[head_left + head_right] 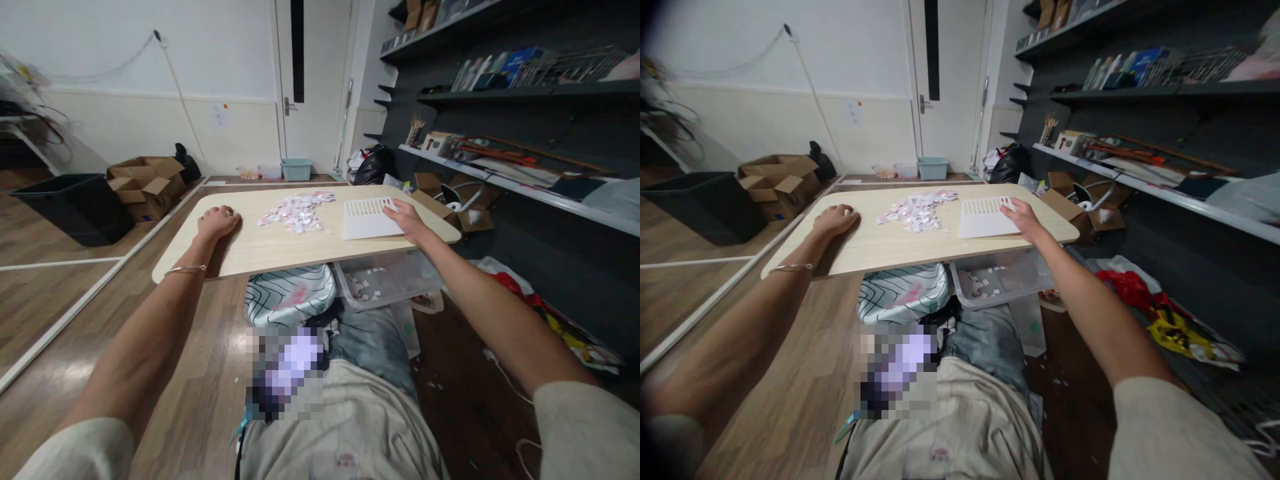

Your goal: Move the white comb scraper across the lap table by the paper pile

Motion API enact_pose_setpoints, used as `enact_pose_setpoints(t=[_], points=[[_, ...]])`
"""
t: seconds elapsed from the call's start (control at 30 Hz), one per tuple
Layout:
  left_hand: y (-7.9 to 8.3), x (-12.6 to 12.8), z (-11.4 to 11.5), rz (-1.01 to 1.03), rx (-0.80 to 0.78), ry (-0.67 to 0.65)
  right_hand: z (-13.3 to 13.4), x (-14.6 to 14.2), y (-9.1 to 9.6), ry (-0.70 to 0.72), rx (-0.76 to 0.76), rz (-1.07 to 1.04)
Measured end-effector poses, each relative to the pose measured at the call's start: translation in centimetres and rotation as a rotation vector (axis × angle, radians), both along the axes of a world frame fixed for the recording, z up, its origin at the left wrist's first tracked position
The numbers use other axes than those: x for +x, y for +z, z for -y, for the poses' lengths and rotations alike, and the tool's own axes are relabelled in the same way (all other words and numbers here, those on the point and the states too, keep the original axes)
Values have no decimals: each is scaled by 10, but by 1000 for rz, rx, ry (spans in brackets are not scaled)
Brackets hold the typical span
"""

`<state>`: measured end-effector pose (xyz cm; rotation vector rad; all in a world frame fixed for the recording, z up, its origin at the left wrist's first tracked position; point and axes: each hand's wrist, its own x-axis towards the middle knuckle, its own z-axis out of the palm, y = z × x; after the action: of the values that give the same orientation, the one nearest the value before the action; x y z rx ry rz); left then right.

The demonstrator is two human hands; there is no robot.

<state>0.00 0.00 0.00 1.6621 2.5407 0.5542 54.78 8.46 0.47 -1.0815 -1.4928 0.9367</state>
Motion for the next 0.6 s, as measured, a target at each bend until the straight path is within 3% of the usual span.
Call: enact_pose_setpoints(t=[0.23, 0.43, 0.6], points=[[1, 1, 0, -9, 3, 36, -2, 16, -5, 159, -115, 79], [2, 3, 2, -9, 10, 38, -2, 15, -4, 1, -52, -37], [1, 1, 0, -14, 22, 28, 4, 8, -1, 88, -84, -17]])
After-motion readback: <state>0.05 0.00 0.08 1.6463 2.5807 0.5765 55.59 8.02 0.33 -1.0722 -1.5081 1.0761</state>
